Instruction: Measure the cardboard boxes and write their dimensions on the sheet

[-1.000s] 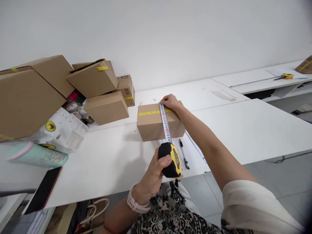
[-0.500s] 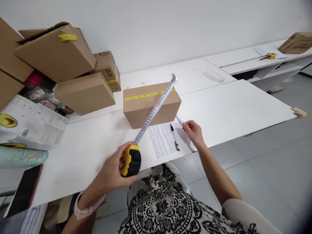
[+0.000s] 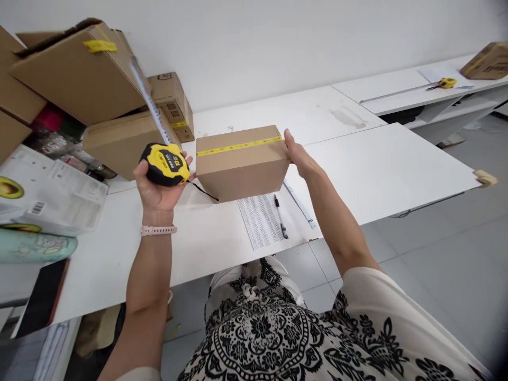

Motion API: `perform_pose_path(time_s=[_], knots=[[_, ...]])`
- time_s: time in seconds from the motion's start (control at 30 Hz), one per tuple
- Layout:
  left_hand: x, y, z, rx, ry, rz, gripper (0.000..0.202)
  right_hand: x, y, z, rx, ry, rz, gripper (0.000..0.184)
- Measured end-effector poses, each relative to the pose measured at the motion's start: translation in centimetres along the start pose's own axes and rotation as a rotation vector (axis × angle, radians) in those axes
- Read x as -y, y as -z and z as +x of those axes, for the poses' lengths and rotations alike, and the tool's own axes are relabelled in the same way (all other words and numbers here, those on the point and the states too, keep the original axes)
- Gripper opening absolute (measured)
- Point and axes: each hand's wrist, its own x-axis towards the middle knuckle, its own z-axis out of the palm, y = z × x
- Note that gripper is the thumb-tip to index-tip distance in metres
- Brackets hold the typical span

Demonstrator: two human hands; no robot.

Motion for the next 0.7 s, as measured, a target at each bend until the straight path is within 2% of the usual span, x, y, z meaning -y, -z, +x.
perform_pose_path(time_s=[0.1, 0.2, 0.3, 0.5, 0.7], knots=[[0.0, -0.1, -0.2, -0.032, -0.01, -0.005, 0.06, 0.7, -0.2, -0.2, 0.042, -0.028, 0.064, 0.074], [0.0, -0.2, -1.2, -0.019, -0.083, -0.012, 0.062, 0.2, -0.7, -1.8, 0.056, 0.096, 0.139, 0.077], [0.4, -0.2, -2.4, -0.004, -0.113, -0.029, 0.067, -1.7, -1.4, -3.1, 0.035, 0.206, 0.186, 0.085], [3.5, 0.7, -4.4, -0.056, -0.038, -0.03, 0.069, -6.4, -3.4, -4.0, -0.11, 0.29, 0.186, 0.089], [6.8, 1.8, -5.7, -0.105, 0.052, -0.044, 0.066, -9.2, -4.4, -5.2, -0.212, 0.213, 0.142, 0.081]])
